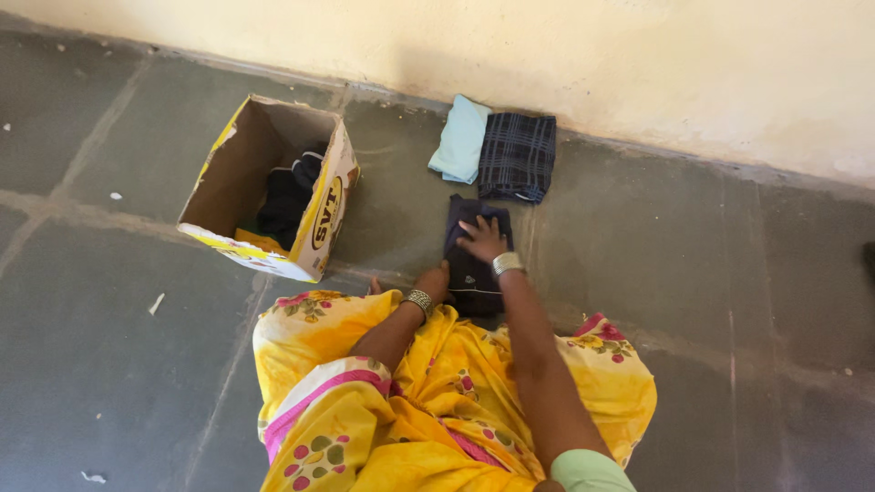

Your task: The person sits on the floor and folds several garments one by one, including dark pants, a light blue shirt, and a plaid shirt. Each item is smoothed, folded into a compact rectangle, and placed into a cardboard box or stacked nearby.

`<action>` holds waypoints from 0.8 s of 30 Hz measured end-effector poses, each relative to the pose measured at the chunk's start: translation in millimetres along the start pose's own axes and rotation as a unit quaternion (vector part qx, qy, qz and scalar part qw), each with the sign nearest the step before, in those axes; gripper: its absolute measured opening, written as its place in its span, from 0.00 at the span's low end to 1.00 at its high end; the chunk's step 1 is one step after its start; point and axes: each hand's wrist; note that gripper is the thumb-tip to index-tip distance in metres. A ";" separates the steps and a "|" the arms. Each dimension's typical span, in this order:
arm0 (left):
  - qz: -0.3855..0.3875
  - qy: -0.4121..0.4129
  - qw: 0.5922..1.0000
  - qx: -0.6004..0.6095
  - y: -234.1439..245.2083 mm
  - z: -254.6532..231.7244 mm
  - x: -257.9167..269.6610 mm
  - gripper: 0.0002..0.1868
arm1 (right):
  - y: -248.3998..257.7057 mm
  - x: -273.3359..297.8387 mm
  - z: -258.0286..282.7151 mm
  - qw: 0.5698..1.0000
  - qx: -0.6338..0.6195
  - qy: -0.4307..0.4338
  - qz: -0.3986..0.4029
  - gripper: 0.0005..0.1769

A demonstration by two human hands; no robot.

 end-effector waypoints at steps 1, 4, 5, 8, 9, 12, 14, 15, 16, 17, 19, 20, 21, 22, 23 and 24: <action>0.005 0.005 1.000 0.018 3.4 0.8 -0.6 0.54 | 14.7 0.8 -5.1 0.997 -0.035 0.035 -0.051 0.36; 0.017 0.008 0.997 0.070 12.1 9.8 -1.2 0.51 | 28.7 21.7 -6.0 0.980 -0.048 0.095 -0.170 0.28; 0.012 -0.004 0.997 0.083 16.2 16.0 -3.4 0.49 | 24.7 31.0 -0.1 0.977 0.012 0.085 -0.197 0.30; -0.040 0.013 0.997 0.063 23.7 27.6 -9.0 0.38 | -13.0 83.1 23.8 0.964 0.149 0.130 -0.177 0.35; -0.071 0.031 0.996 0.039 27.5 30.2 -11.5 0.34 | -30.4 101.0 35.0 0.966 0.166 0.144 -0.140 0.37; -0.146 0.051 0.988 -0.028 34.9 32.8 -12.6 0.20 | -70.2 131.4 60.9 0.948 0.265 0.165 -0.063 0.31; -0.117 0.068 0.989 -0.058 37.1 32.8 -8.2 0.23 | -73.5 130.2 56.6 0.961 0.255 0.103 0.033 0.43; -0.081 0.086 0.990 -0.074 36.2 32.2 -4.5 0.23 | -75.7 127.8 53.5 0.963 0.248 0.072 0.080 0.49; -0.045 0.104 0.990 -0.088 33.0 29.6 0.4 0.23 | -76.6 127.1 47.4 0.962 0.257 0.053 0.074 0.44; -0.016 0.107 0.989 -0.104 29.1 27.0 5.4 0.30 | -75.4 127.3 38.4 0.961 0.267 0.035 0.068 0.38; 0.036 0.112 0.984 -0.137 27.9 22.9 5.6 0.45 | -71.0 124.0 21.4 0.965 0.250 -0.036 0.076 0.34; 0.036 0.103 0.983 -0.148 26.5 21.8 3.9 0.47 | -68.7 126.0 11.2 0.966 0.226 -0.086 0.094 0.34; 0.037 0.094 0.982 -0.158 25.0 21.0 0.6 0.50 | -59.5 122.9 -2.3 0.944 0.299 -0.069 0.120 0.38; 0.042 0.084 0.981 -0.170 20.4 21.7 0.3 0.52 | -53.9 124.6 -14.5 0.917 0.366 -0.052 0.149 0.43; 0.035 0.092 0.984 -0.147 16.2 22.4 -1.2 0.51 | -46.2 117.7 -23.8 0.923 0.318 -0.118 0.180 0.47; 0.029 0.100 0.987 -0.124 12.1 21.8 -2.8 0.50 | -33.9 107.2 -33.9 0.922 0.268 -0.184 0.209 0.52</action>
Point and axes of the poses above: each hand's wrist, its own x-axis away from the middle knuckle, its own y-axis out of the back of the hand, z = x × y, and after that the axes turned 12 degrees about y, right-handed
